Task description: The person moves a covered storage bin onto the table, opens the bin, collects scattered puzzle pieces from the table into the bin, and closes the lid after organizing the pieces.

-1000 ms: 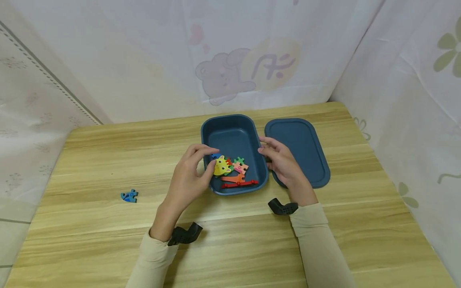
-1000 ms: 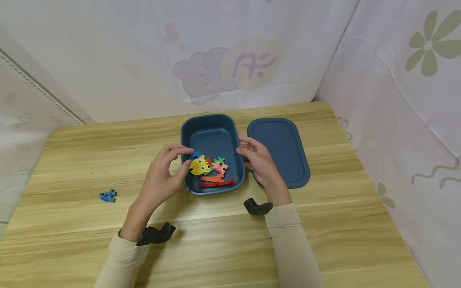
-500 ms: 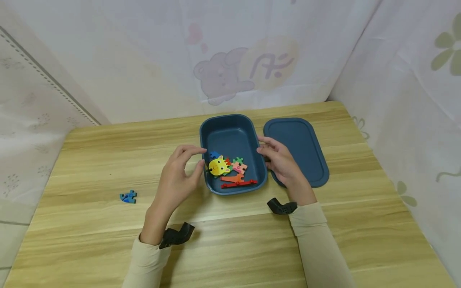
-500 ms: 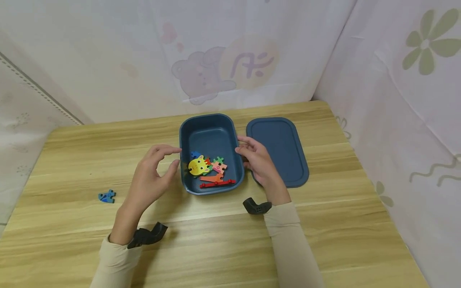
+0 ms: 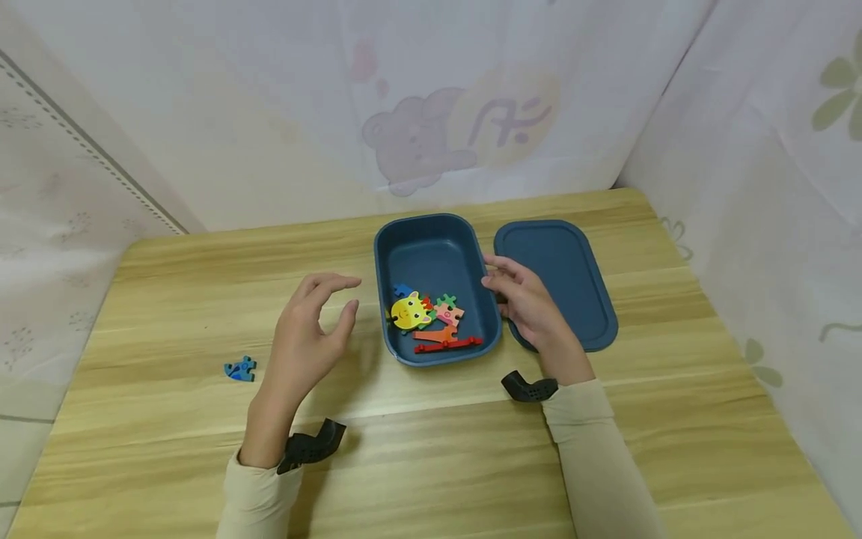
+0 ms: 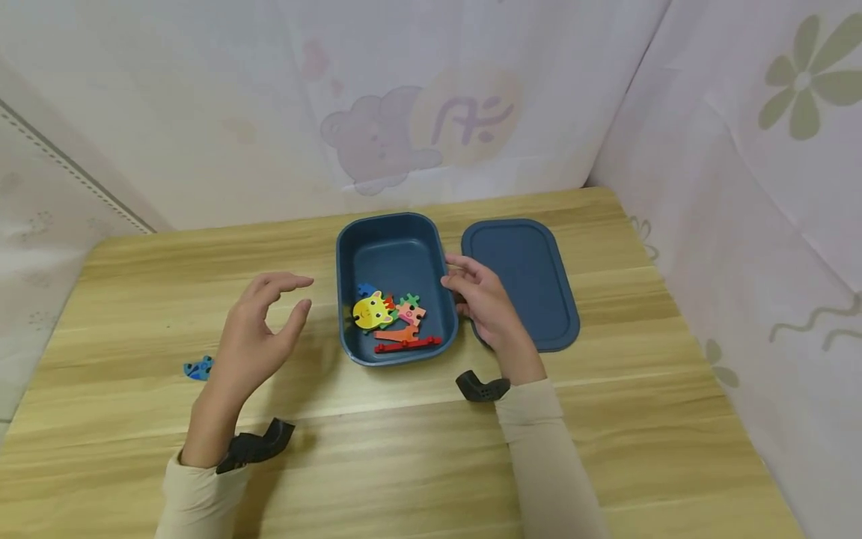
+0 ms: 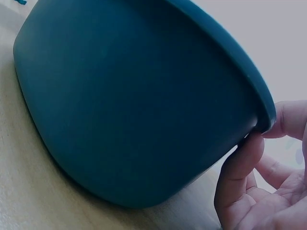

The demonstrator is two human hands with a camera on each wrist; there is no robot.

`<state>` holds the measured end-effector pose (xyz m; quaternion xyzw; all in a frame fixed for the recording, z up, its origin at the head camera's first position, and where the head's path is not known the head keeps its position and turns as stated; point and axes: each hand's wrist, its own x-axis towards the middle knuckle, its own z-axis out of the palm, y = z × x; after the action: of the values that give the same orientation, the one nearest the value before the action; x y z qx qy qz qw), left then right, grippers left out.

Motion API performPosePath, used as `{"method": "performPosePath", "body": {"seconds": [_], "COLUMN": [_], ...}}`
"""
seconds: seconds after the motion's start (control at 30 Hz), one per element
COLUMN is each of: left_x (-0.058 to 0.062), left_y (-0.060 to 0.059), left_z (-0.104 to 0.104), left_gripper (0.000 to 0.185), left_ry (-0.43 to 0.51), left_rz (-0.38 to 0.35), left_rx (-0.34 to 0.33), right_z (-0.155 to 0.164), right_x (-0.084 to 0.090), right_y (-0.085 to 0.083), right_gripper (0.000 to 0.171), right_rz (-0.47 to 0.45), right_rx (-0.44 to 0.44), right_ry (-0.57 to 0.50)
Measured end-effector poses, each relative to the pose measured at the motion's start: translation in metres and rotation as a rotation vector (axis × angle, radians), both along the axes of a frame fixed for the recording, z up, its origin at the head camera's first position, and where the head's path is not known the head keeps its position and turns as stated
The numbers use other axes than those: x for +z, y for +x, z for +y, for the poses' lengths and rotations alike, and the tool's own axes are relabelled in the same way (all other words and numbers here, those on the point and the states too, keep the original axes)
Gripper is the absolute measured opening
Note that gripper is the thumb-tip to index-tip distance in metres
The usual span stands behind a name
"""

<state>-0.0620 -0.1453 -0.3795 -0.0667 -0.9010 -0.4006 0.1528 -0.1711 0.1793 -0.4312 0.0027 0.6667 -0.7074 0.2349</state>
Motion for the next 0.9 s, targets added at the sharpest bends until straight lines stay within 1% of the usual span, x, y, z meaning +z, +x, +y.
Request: {"method": "performPosePath", "body": {"seconds": [0.13, 0.3, 0.53, 0.77, 0.9], "left_x": [-0.001, -0.009, -0.021, -0.026, -0.03], "left_y": [0.009, 0.018, 0.028, 0.039, 0.045], "left_z": [-0.009, -0.02, -0.033, -0.045, -0.052], "left_gripper": [0.031, 0.03, 0.029, 0.029, 0.029], "left_ry": [-0.011, -0.02, -0.03, -0.057, -0.079], "left_rz": [-0.014, -0.043, -0.02, -0.052, -0.05], "left_rx": [0.02, 0.031, 0.053, 0.096, 0.113], "right_z": [-0.003, -0.002, 0.0, 0.001, 0.0], "right_x": [-0.001, 0.0, -0.001, -0.001, -0.001], "right_y": [0.001, 0.0, 0.002, 0.003, 0.003], "right_gripper": [0.058, 0.057, 0.058, 0.058, 0.058], "right_rz": [0.006, 0.023, 0.005, 0.007, 0.012], "right_rx": [0.006, -0.001, -0.001, 0.0, -0.005], "right_ry": [-0.015, -0.016, 0.009, -0.011, -0.017]}}
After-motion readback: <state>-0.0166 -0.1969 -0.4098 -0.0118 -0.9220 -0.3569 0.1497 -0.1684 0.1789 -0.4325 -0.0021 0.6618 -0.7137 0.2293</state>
